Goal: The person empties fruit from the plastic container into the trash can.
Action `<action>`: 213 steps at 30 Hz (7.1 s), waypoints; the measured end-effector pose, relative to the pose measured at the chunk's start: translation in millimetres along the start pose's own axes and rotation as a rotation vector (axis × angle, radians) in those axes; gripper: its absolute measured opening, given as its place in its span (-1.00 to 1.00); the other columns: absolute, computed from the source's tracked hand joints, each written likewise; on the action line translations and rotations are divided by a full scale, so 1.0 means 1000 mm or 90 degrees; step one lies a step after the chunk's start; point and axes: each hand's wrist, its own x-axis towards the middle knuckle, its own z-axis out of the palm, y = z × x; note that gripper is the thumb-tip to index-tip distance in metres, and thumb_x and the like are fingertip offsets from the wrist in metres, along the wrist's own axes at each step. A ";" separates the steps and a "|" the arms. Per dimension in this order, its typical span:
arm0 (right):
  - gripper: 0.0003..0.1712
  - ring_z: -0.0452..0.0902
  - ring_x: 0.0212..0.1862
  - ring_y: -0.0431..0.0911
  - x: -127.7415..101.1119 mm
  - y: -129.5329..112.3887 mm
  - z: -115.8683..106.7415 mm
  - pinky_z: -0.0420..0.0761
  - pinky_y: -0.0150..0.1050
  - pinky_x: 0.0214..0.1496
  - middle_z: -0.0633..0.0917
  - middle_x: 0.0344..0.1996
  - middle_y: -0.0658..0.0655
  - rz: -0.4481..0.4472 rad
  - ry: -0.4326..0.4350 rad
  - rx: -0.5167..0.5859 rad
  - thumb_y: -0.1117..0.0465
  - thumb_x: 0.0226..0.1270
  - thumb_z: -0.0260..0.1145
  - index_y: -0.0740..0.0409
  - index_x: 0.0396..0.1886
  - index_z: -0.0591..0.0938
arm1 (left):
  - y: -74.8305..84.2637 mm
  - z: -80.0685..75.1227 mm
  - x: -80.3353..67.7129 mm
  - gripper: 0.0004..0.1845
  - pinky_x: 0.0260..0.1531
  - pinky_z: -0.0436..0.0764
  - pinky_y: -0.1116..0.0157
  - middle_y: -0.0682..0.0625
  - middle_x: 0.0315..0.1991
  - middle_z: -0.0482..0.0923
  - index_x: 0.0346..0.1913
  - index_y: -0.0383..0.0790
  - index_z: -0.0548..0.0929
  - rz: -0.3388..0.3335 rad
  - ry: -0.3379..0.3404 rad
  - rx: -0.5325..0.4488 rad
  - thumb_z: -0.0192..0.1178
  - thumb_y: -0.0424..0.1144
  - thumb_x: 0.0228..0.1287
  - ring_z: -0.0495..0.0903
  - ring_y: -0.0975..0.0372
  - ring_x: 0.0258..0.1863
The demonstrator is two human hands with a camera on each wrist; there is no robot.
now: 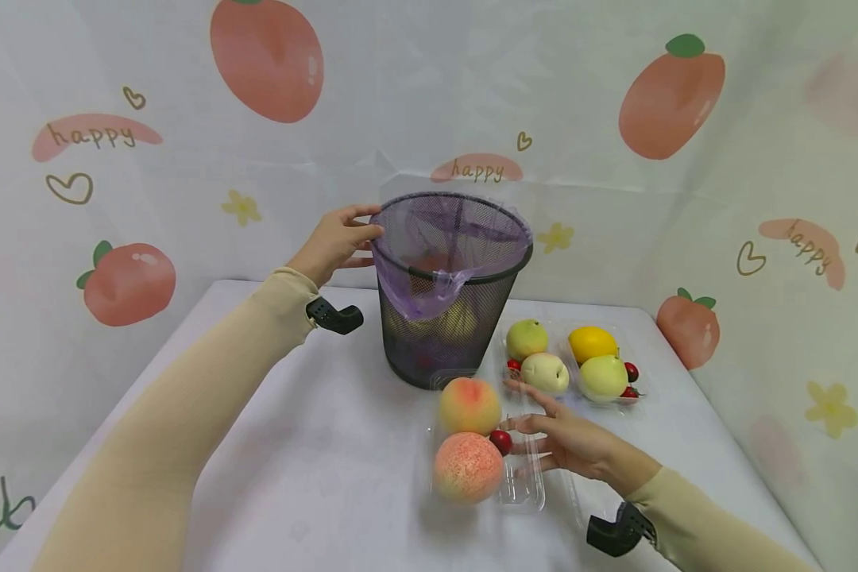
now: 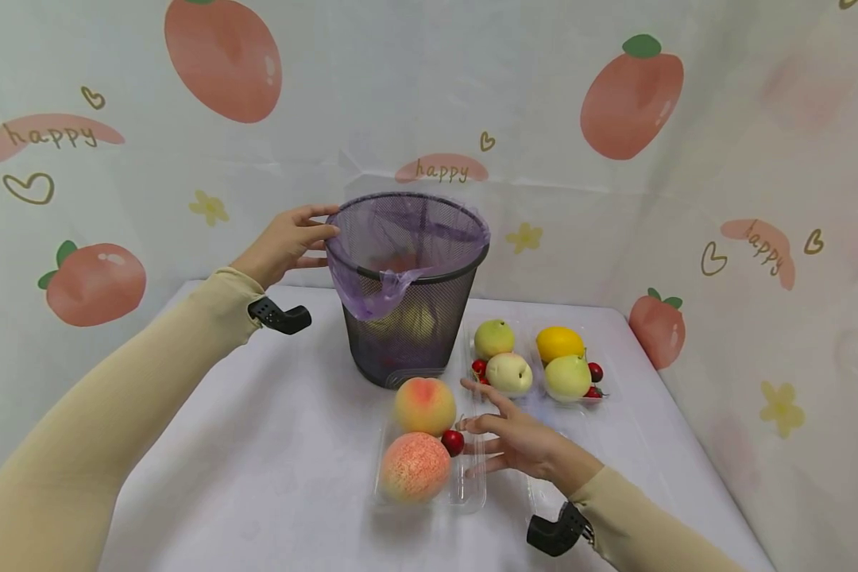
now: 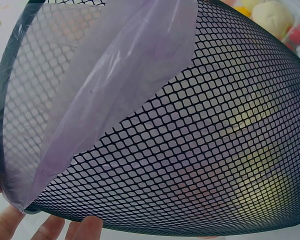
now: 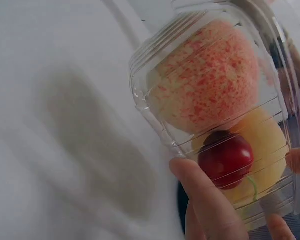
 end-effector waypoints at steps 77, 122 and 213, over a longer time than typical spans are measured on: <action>-0.28 0.64 -0.25 -0.11 -0.022 -0.228 -0.040 0.73 -0.29 -0.32 0.24 0.26 0.13 -0.274 0.152 0.068 0.00 0.41 0.17 -0.46 0.48 0.12 | -0.001 -0.001 -0.001 -0.44 0.04 0.65 0.18 0.00 0.06 0.41 0.44 0.00 0.31 0.002 0.003 0.009 0.11 -0.23 0.41 0.50 0.20 -0.13; -0.09 0.45 0.12 0.13 0.057 -0.270 -0.015 0.75 -0.16 -0.25 0.43 0.19 0.12 -0.208 0.313 -0.134 0.14 0.26 0.39 -0.47 0.48 0.15 | 0.002 0.001 -0.004 -0.43 0.12 0.60 0.12 -0.05 0.14 0.39 0.44 -0.02 0.30 0.006 -0.006 0.002 0.11 -0.22 0.41 0.47 0.21 -0.13; -0.14 0.24 0.32 0.29 0.023 -0.264 -0.037 0.75 -0.16 -0.31 0.31 0.27 0.07 -0.400 0.311 0.089 0.23 0.25 0.39 -0.52 0.40 0.26 | -0.002 0.003 -0.004 -0.46 0.09 0.62 0.13 0.00 0.02 0.40 0.42 -0.02 0.33 0.005 0.013 -0.003 0.08 -0.25 0.41 0.49 0.20 -0.16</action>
